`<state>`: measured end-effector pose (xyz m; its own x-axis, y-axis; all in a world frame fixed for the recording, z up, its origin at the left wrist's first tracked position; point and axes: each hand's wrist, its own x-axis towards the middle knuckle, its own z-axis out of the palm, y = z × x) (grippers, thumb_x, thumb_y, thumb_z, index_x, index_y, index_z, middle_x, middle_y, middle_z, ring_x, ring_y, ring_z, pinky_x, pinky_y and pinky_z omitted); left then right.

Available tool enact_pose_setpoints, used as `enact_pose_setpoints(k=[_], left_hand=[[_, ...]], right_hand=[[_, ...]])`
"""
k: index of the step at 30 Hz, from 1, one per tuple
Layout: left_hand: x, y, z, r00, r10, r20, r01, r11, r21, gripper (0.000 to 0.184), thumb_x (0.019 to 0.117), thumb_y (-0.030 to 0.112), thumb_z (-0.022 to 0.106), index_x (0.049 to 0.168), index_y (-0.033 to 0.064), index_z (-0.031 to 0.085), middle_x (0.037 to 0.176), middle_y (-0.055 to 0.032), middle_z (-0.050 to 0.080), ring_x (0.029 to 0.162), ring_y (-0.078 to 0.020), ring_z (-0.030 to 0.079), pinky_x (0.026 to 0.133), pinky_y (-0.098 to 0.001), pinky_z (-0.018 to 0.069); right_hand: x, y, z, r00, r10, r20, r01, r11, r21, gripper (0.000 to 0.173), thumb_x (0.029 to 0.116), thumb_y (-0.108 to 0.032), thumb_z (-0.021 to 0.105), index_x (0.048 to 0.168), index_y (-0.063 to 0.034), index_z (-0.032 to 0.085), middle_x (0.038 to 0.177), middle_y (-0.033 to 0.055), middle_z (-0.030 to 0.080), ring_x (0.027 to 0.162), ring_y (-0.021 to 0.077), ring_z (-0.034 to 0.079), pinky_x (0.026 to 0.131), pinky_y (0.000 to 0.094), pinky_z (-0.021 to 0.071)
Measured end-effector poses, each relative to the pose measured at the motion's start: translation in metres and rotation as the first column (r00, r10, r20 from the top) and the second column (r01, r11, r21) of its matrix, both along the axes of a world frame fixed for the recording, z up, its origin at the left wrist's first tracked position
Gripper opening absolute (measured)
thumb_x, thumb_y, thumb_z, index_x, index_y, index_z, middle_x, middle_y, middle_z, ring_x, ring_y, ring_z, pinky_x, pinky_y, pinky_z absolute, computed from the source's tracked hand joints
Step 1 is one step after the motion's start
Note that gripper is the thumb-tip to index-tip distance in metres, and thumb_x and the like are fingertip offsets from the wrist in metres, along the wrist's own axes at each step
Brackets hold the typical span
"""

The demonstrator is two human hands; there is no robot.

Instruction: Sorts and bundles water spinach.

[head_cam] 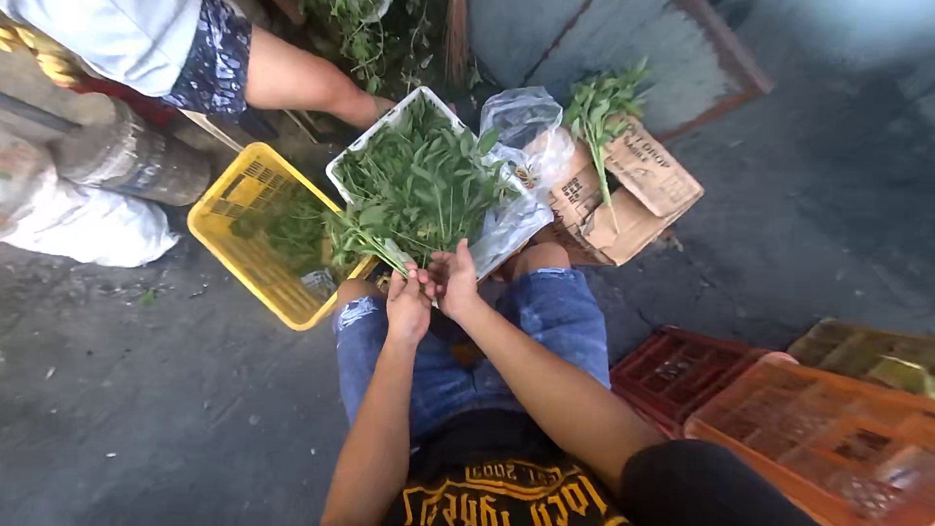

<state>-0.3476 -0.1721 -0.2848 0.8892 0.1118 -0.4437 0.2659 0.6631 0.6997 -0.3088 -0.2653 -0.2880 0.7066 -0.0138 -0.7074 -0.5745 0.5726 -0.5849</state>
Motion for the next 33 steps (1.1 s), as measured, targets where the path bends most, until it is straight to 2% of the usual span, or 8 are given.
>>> enact_pose_setpoints(k=[2,5,10,13,17,23,28,33], left_hand=[[0.010,0.020,0.003,0.999,0.047,0.002,-0.047,0.998,-0.036,0.020,0.1088,0.009,0.034,0.113,0.0139,0.054,0.075,0.0001,0.054,0.062,-0.0132,0.054,0.063,-0.0319,0.0518],[0.022,0.049,0.002,0.991,0.133,-0.025,-0.134,0.990,-0.053,0.031,0.1116,0.023,0.028,0.112,0.0156,0.057,0.066,0.0041,0.049,0.056,-0.0102,0.049,0.058,-0.0285,0.0484],[0.041,0.063,0.007,0.982,0.127,-0.142,-0.140,0.986,-0.087,0.061,0.1081,0.056,0.009,0.094,0.0194,0.055,0.059,0.0068,0.047,0.052,-0.0094,0.049,0.053,-0.0285,0.0477],[0.051,0.057,0.002,0.984,0.109,-0.143,-0.127,0.984,-0.125,0.056,0.1105,0.050,0.012,0.096,0.0164,0.055,0.061,0.0045,0.051,0.053,-0.0101,0.052,0.054,-0.0283,0.0495],[0.057,0.058,-0.014,0.986,0.142,-0.092,-0.153,0.979,-0.135,0.036,0.1128,0.031,0.024,0.115,0.0093,0.053,0.069,-0.0002,0.054,0.056,-0.0123,0.055,0.055,-0.0289,0.0515],[0.061,0.045,-0.015,0.976,0.180,-0.120,-0.201,0.958,-0.202,0.026,0.1128,0.021,0.028,0.114,0.0100,0.051,0.070,-0.0009,0.053,0.056,-0.0139,0.054,0.054,-0.0300,0.0512],[0.077,0.039,-0.006,0.981,0.163,-0.106,-0.182,0.963,-0.197,0.027,0.1135,0.023,0.028,0.113,0.0095,0.051,0.071,-0.0004,0.051,0.055,-0.0133,0.052,0.054,-0.0293,0.0498],[0.100,0.031,0.011,0.991,0.086,-0.099,-0.095,0.991,-0.090,0.037,0.1144,0.032,0.025,0.115,0.0071,0.053,0.071,0.0005,0.051,0.053,-0.0105,0.048,0.050,-0.0258,0.0461]], right_hand=[[0.027,-0.006,-0.011,0.998,0.070,-0.007,-0.071,0.992,-0.104,0.057,0.1093,-0.055,0.031,0.113,-0.0074,0.062,0.078,0.0029,0.060,0.064,0.0158,0.058,0.062,0.0354,0.0542],[0.075,-0.012,-0.040,0.976,0.214,-0.030,-0.208,0.894,-0.397,0.026,0.1055,-0.027,0.057,0.116,-0.0048,0.064,0.081,0.0056,0.060,0.063,0.0148,0.057,0.059,0.0336,0.0535],[0.137,-0.027,-0.105,0.757,0.528,-0.385,-0.600,0.330,-0.729,0.054,0.0971,-0.044,0.065,0.137,-0.0075,0.062,0.130,0.0205,0.066,0.119,0.0362,0.065,0.103,0.0574,0.0519],[0.158,-0.025,-0.111,0.663,0.561,-0.496,-0.655,0.112,-0.748,0.044,0.0967,-0.042,0.065,0.125,-0.0093,0.071,0.127,0.0192,0.069,0.123,0.0376,0.063,0.105,0.0602,0.0492],[0.152,-0.019,-0.100,0.842,0.416,-0.343,-0.477,0.279,-0.833,0.028,0.0983,-0.035,0.068,0.113,-0.0140,0.077,0.116,0.0151,0.074,0.113,0.0349,0.068,0.099,0.0615,0.0514],[0.154,-0.047,-0.073,0.851,0.475,-0.224,-0.360,0.215,-0.908,0.032,0.1044,-0.036,0.059,0.119,-0.0124,0.075,0.120,0.0149,0.073,0.118,0.0332,0.066,0.105,0.0598,0.0482],[0.169,-0.040,-0.019,0.879,0.428,0.209,-0.104,0.601,-0.793,0.033,0.1099,-0.025,0.049,0.131,-0.0031,0.062,0.106,0.0189,0.070,0.086,0.0294,0.073,0.079,0.0504,0.0629],[0.166,0.000,0.077,0.731,0.616,0.295,-0.143,0.560,-0.816,0.038,0.1106,-0.024,0.041,0.134,-0.0038,0.063,0.085,0.0060,0.062,0.063,0.0123,0.053,0.059,0.0320,0.0494]])
